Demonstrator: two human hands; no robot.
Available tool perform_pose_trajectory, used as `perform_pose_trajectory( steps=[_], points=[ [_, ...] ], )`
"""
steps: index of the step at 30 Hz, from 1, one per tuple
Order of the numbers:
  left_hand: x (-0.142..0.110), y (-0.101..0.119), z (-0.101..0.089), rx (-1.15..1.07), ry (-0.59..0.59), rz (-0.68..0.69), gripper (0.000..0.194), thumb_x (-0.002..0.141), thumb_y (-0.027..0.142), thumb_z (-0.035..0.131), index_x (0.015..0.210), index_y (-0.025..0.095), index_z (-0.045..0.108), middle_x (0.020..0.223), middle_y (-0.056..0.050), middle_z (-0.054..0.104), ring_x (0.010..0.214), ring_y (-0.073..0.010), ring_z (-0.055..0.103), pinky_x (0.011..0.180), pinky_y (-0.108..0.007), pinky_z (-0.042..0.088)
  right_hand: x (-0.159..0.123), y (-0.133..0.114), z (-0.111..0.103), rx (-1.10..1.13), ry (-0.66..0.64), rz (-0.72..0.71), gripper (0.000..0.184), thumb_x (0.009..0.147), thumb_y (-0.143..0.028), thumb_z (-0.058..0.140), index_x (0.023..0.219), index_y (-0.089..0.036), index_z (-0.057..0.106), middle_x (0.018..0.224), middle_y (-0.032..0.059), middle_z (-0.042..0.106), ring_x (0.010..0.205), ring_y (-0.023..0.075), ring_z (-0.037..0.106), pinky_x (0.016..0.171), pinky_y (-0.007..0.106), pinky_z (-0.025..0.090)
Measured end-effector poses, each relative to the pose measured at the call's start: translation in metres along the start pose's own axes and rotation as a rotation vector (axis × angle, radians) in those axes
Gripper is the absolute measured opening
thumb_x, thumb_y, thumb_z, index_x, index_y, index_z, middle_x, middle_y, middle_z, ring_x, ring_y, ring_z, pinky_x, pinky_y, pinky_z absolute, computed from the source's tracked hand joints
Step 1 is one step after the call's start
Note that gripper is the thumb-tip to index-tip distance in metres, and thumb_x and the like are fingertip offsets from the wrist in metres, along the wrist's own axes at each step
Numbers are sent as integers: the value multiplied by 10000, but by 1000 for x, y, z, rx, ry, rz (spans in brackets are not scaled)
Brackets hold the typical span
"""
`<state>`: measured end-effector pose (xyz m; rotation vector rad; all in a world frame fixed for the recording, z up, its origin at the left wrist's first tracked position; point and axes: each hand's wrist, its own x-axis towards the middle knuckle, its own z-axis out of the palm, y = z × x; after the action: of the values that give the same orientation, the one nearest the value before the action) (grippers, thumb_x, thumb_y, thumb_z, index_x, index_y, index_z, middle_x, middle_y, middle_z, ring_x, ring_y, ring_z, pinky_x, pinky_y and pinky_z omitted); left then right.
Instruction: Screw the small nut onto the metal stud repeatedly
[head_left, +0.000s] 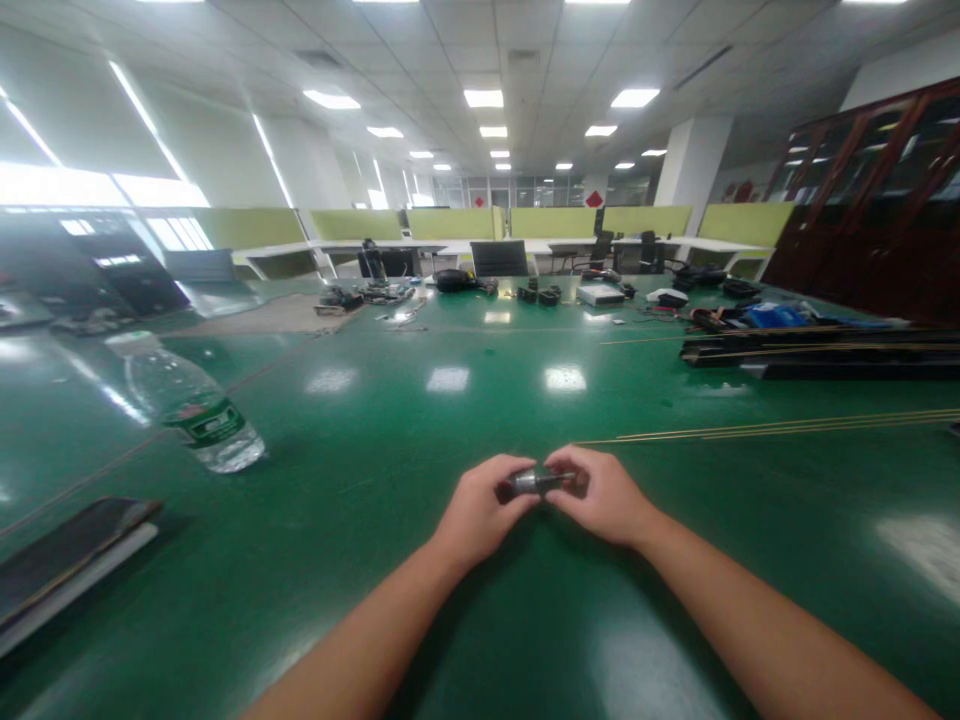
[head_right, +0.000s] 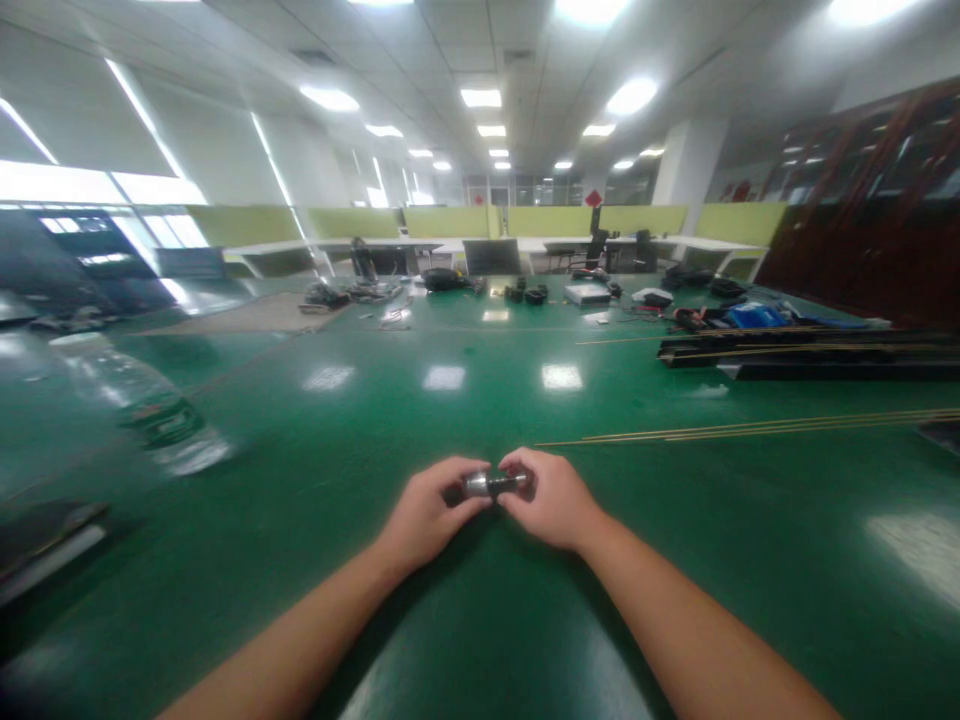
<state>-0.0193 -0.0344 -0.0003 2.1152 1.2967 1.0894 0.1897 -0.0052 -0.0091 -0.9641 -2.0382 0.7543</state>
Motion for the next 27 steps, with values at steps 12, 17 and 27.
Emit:
perform_pose_trajectory(
  steps=[12, 17, 27],
  points=[
    [-1, 2, 1, -22, -13, -21, 278, 777, 269, 752, 1043, 228, 684, 1014, -19, 716, 923, -177, 655, 840, -289, 504, -1, -5, -1, -20, -13, -69, 206, 757, -125, 679, 945, -200, 720, 891, 33, 740, 795, 186, 674, 727, 279, 516],
    [-1, 0, 3, 0, -18, -5, 277, 789, 270, 743, 1055, 233, 678, 1018, -17, 711, 927, -174, 653, 836, -285, 503, 2, -3, -1, -34, -13, -61, 180, 752, -133, 693, 915, -195, 738, 878, 36, 750, 783, 185, 680, 717, 273, 514],
    [-1, 2, 1, -11, -24, 28, 262, 797, 248, 734, 1052, 234, 677, 1006, -16, 710, 919, -170, 647, 835, -287, 493, 1, -7, -6, 65, -22, -18, 216, 763, -168, 680, 976, -160, 719, 884, 61, 747, 796, 196, 686, 736, 283, 527]
  ],
)
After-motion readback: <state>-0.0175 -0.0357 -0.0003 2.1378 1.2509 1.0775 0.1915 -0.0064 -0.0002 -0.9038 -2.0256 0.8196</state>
